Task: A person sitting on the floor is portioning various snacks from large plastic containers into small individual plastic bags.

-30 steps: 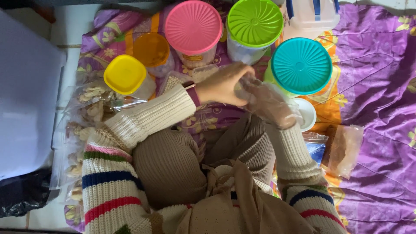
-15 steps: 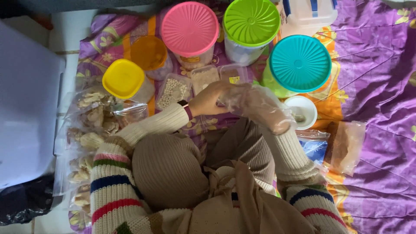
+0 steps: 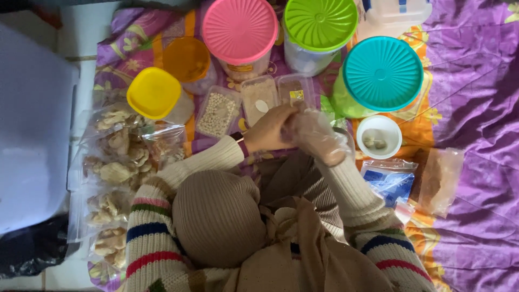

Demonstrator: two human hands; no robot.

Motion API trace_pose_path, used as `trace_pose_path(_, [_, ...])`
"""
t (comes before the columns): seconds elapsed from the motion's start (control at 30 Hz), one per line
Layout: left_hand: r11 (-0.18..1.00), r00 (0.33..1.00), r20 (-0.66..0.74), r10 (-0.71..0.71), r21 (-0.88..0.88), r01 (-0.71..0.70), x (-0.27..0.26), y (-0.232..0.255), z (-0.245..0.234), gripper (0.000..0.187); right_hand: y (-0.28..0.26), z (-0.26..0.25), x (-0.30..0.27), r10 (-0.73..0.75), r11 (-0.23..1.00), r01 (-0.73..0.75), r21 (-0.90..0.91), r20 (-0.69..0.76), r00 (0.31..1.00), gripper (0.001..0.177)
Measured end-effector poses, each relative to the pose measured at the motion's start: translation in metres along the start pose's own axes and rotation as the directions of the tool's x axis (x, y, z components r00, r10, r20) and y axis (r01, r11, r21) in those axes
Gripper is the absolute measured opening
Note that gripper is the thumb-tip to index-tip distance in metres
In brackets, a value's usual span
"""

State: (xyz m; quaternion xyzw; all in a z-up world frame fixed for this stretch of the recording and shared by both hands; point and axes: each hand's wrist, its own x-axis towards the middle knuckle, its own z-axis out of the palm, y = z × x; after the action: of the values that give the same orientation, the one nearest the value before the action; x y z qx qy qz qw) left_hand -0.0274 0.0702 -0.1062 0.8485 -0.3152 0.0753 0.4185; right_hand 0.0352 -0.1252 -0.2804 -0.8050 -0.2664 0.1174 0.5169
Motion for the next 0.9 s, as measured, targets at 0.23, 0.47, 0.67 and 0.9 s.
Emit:
trace_pose_path(0.23, [0.986, 0.975, 0.161, -0.155, -0.04, 0.163, -0.031, -0.02, 0.014, 0.091, -0.042, 0.029, 0.002, 0.051, 0.993, -0.034, 0.111, -0.149, 0.987, 0.023])
trace_pose_path(0.47, [0.985, 0.974, 0.153, -0.169, -0.021, 0.174, -0.04, -0.012, 0.025, 0.077, -0.15, -0.002, -0.031, 0.184, 0.815, -0.15, -0.56, 0.006, 0.983, 0.041])
trace_pose_path(0.67, [0.98, 0.954, 0.249, -0.168, -0.058, 0.188, -0.016, 0.032, 0.002, 0.089, -0.197, -0.023, -0.038, 0.39, 0.619, -0.234, -0.75, 0.035, 0.92, 0.087])
trace_pose_path(0.9, [0.964, 0.927, 0.319, -0.196, -0.112, 0.242, -0.03, 0.003, 0.028, 0.081, -0.192, -0.039, -0.058, 0.172, 0.63, -0.154, -0.761, -0.057, 0.983, 0.076])
